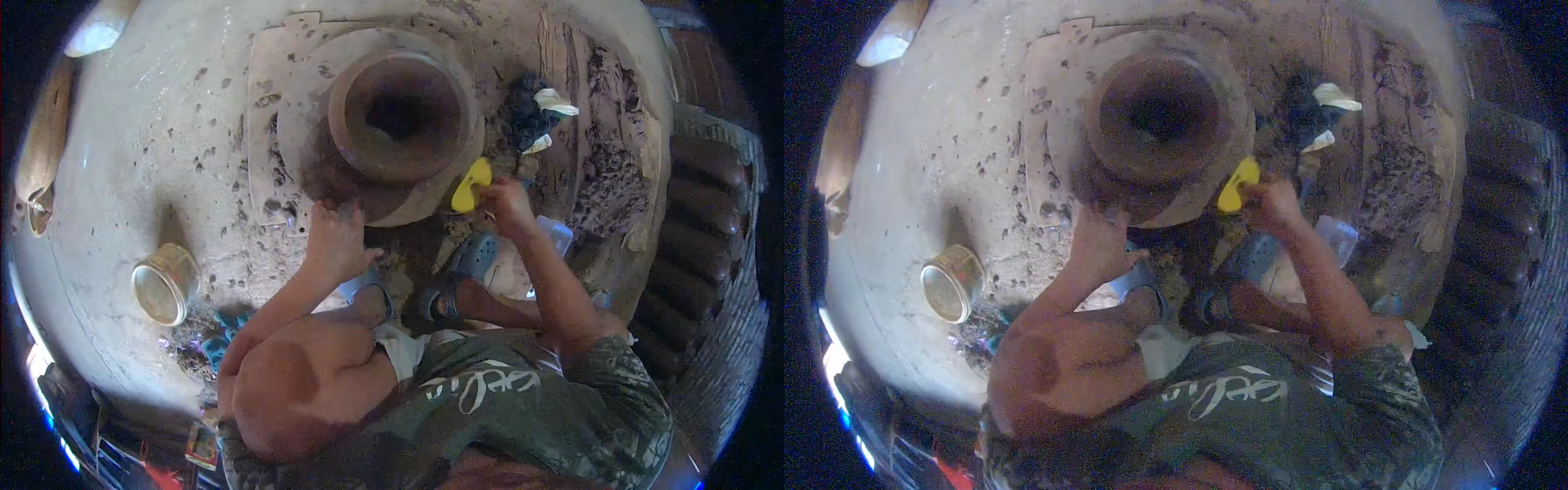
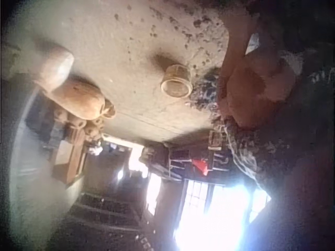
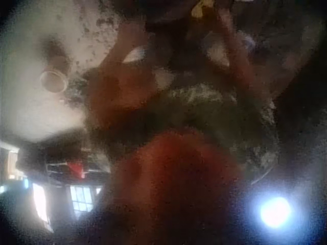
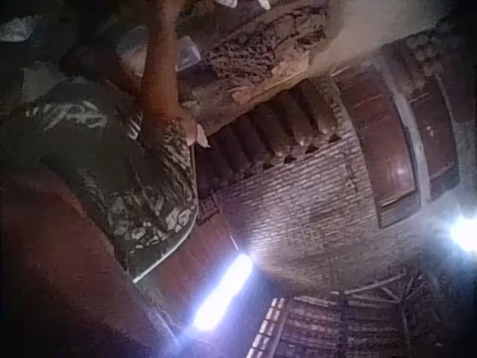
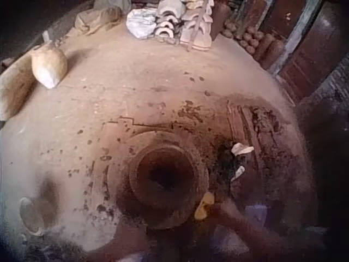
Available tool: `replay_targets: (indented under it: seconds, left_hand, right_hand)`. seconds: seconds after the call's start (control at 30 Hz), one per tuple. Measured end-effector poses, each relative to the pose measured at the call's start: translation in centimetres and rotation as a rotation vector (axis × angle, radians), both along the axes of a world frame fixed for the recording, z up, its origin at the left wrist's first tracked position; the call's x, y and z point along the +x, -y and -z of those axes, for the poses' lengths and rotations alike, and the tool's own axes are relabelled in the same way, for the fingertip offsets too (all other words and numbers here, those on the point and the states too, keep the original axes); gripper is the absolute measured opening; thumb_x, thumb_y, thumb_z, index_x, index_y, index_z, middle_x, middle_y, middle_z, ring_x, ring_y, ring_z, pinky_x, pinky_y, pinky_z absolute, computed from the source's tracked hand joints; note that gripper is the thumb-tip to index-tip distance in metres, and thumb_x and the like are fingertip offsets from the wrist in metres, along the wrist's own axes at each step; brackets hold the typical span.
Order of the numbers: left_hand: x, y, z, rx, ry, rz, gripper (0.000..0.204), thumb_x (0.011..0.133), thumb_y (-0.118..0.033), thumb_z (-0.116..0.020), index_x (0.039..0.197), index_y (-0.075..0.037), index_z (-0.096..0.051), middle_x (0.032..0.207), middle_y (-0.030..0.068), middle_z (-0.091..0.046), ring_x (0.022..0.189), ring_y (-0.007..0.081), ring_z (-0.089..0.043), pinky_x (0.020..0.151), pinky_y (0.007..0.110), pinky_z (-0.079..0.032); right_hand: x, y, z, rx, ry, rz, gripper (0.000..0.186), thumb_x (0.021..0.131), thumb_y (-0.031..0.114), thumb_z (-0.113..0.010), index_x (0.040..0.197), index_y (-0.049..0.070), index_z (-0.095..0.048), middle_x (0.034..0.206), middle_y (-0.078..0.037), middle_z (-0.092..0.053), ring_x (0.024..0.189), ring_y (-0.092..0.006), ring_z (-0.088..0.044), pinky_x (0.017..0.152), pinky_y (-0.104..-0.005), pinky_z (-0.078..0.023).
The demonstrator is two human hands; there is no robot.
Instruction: The person shapes the top and sides of a clay pot using a yellow rib tool and their hands while the wheel rotates, occasionally dipping their fingers into a container of water.
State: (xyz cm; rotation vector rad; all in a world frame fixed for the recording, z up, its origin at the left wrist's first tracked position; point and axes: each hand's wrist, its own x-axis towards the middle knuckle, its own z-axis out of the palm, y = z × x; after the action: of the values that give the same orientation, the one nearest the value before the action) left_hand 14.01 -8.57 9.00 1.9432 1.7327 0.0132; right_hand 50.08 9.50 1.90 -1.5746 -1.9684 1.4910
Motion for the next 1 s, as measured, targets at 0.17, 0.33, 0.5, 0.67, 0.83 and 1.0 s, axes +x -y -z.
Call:
replay_targets:
  seconds: [0.17,0.33,0.5,0.67,0.83,1.0]
  left_hand:
    - [-0.2,-0.8,-1.3,-0.045,-0.027,-0.024,0.106,0.082,-0.064,-0.074,0.147,0.013,-0.045,0.101,0.0286,-0.073,0.113,0.0509,-0.064,0.108,0.057,-0.034]
    - [-0.9,-0.4,0.3,-0.014,-0.104,-0.109,0.109,0.081,-0.063,-0.075,0.150,0.015,-0.040,0.110,0.0330,-0.070,0.120,0.0481,-0.061,0.108,0.058,-0.036]
    - [-7.0,-3.4,0.9,-0.016,-0.153,-0.266,0.108,0.085,-0.058,-0.074,0.158,0.008,-0.030,0.144,0.0329,-0.054,0.139,0.0477,-0.047,0.112,0.063,-0.036]
    - [-14.3,-5.7,3.5,0.286,-0.501,-0.292,0.094,0.091,-0.049,-0.070,0.160,0.003,-0.031,0.152,0.0173,-0.054,0.141,0.0420,-0.048,0.120,0.064,-0.027]
    - [-4.5,-2.9,0.2,-0.015,-0.144,-0.168,0.096,0.080,-0.040,-0.074,0.154,0.009,-0.038,0.137,0.0272,-0.062,0.138,0.0413,-0.052,0.122,0.063,-0.021]
    - [0.8,1.4,0.1,0.014,-0.044,-0.098,0.105,0.071,-0.040,-0.078,0.153,0.012,-0.037,0.143,0.0349,-0.054,0.141,0.0453,-0.047,0.125,0.059,-0.018]
  right_hand:
    - [-4.2,-3.1,-2.7,-0.136,0.413,0.277,0.025,0.090,0.007,-0.068,0.112,-0.005,-0.071,0.099,-0.014,-0.075,0.086,-0.0230,-0.073,0.075,-0.0375,-0.057]
    - [-2.6,-3.7,-5.4,-0.349,0.090,0.354,0.028,0.092,0.004,-0.068,0.117,-0.006,-0.068,0.099,-0.013,-0.074,0.085,-0.0238,-0.073,0.075,-0.0376,-0.058]
    - [-12.3,-5.9,-16.5,0.123,-0.234,0.203,0.024,0.097,0.008,-0.069,0.119,-0.001,-0.070,0.113,-0.008,-0.074,0.100,-0.0190,-0.071,0.088,-0.0341,-0.057]
    - [-22.0,-3.5,-16.3,0.687,-0.175,-0.410,0.023,0.095,0.003,-0.067,0.118,-0.001,-0.071,0.112,-0.016,-0.075,0.100,-0.0263,-0.074,0.089,-0.0348,-0.058]
    - [-25.6,-2.5,-12.3,0.753,-0.237,-0.416,0.024,0.092,0.000,-0.067,0.115,-0.001,-0.070,0.106,-0.022,-0.073,0.094,-0.0394,-0.073,0.080,-0.0412,-0.060]
    - [-26.6,-1.1,-11.6,0.722,-0.157,-0.496,0.019,0.090,0.000,-0.067,0.109,-0.001,-0.070,0.101,-0.022,-0.072,0.091,-0.0409,-0.072,0.077,-0.0436,-0.060]
